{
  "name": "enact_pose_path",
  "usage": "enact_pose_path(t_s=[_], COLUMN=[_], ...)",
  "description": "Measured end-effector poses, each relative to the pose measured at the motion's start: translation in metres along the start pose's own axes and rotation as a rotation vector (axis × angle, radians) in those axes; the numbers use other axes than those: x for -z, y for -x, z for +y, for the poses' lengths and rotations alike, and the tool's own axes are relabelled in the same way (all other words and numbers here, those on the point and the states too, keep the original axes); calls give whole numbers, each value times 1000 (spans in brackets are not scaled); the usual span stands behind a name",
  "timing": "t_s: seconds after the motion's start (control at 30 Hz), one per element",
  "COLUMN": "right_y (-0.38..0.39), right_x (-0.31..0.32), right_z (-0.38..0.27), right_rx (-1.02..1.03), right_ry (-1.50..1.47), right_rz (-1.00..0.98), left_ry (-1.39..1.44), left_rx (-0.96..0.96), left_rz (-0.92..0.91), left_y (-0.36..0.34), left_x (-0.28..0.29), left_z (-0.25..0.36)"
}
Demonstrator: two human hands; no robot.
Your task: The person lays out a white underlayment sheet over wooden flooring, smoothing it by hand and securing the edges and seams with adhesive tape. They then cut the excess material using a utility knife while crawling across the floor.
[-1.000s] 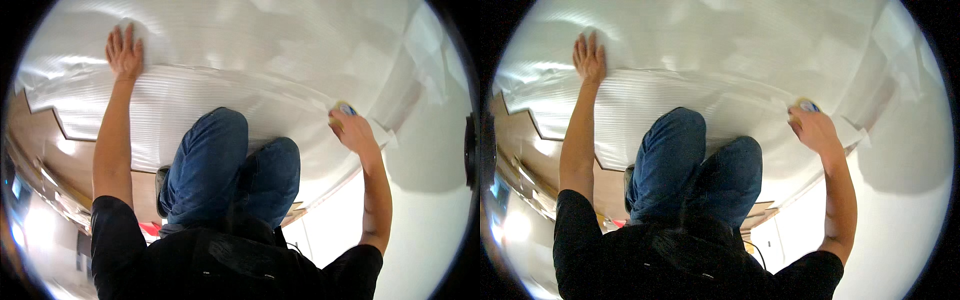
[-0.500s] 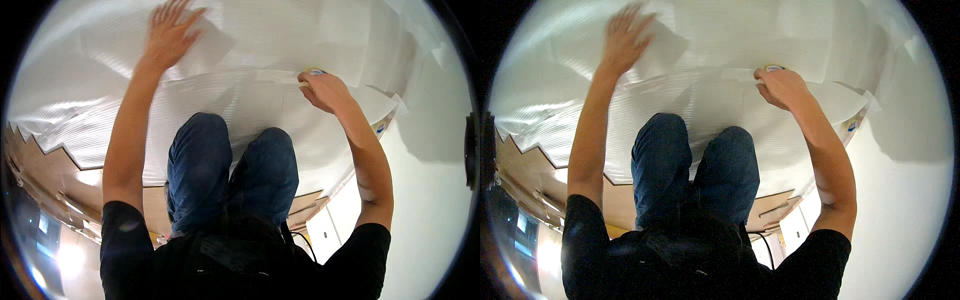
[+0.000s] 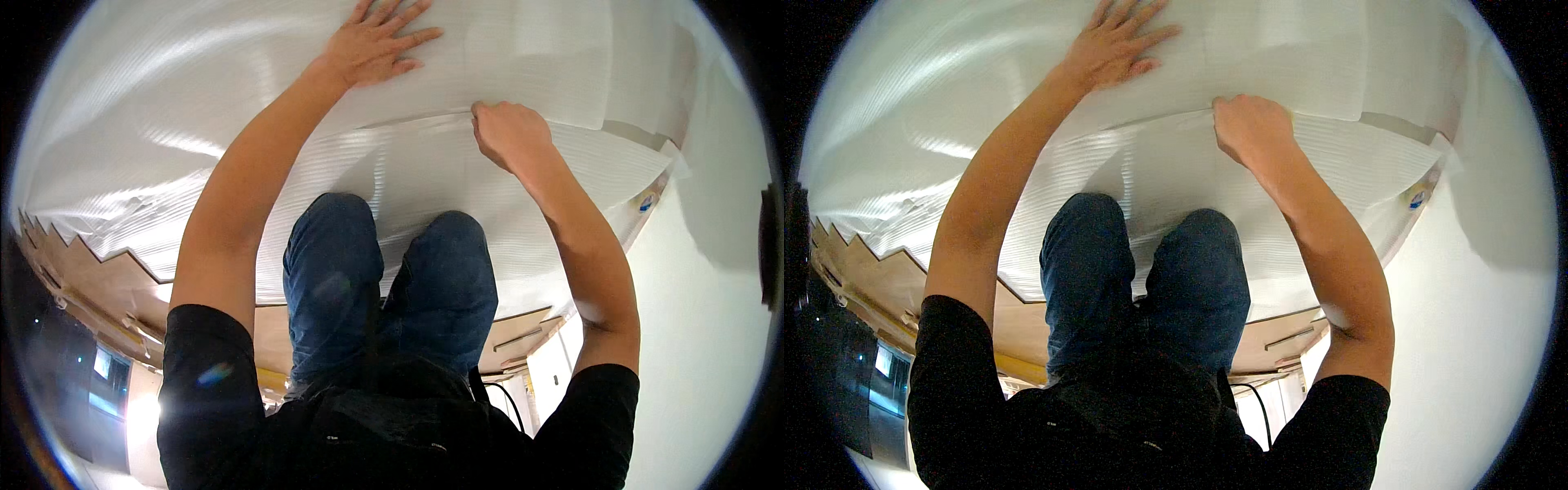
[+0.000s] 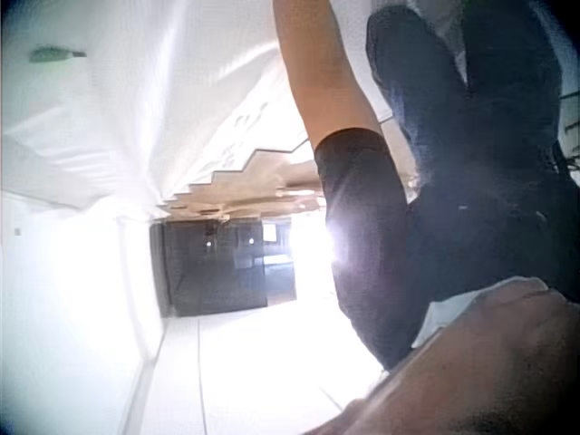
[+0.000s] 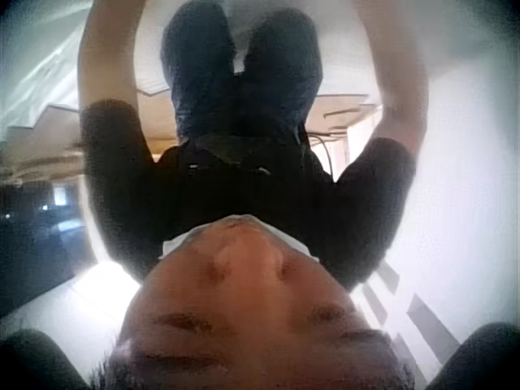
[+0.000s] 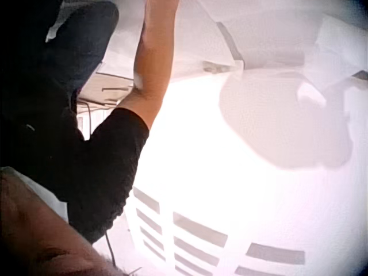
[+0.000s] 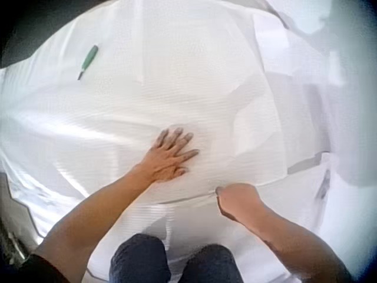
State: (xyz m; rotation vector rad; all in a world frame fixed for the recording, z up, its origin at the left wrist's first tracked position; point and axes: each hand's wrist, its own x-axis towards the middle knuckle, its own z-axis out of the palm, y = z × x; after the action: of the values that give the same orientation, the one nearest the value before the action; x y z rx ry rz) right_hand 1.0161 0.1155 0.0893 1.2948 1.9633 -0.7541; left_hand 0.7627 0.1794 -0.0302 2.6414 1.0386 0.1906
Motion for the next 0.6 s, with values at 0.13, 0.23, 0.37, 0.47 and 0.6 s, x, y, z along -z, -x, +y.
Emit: enact_pose_path(t_s=[0.13, 0.23, 0.37, 0.47, 0.6], right_y=[-1, -4, -13, -19, -29], right_x=[1, 2, 0, -3, -18], right_z=[-6, -11, -18, -23, -30], right_rx=[-9, -18, -57, -42, 9], right_ry=[3, -6, 7, 23, 23], right_rz=[-9, -1, -19, 5, 143], left_ry=[-9, -27, -30, 7, -43], left_rx=[3, -9, -8, 1, 74], left_rz=[-2, 35, -22, 20, 14], left_y=[2, 2, -2, -2, 4], left_x=[-1, -3, 3, 2, 7], left_z=[0, 0, 2, 0, 15])
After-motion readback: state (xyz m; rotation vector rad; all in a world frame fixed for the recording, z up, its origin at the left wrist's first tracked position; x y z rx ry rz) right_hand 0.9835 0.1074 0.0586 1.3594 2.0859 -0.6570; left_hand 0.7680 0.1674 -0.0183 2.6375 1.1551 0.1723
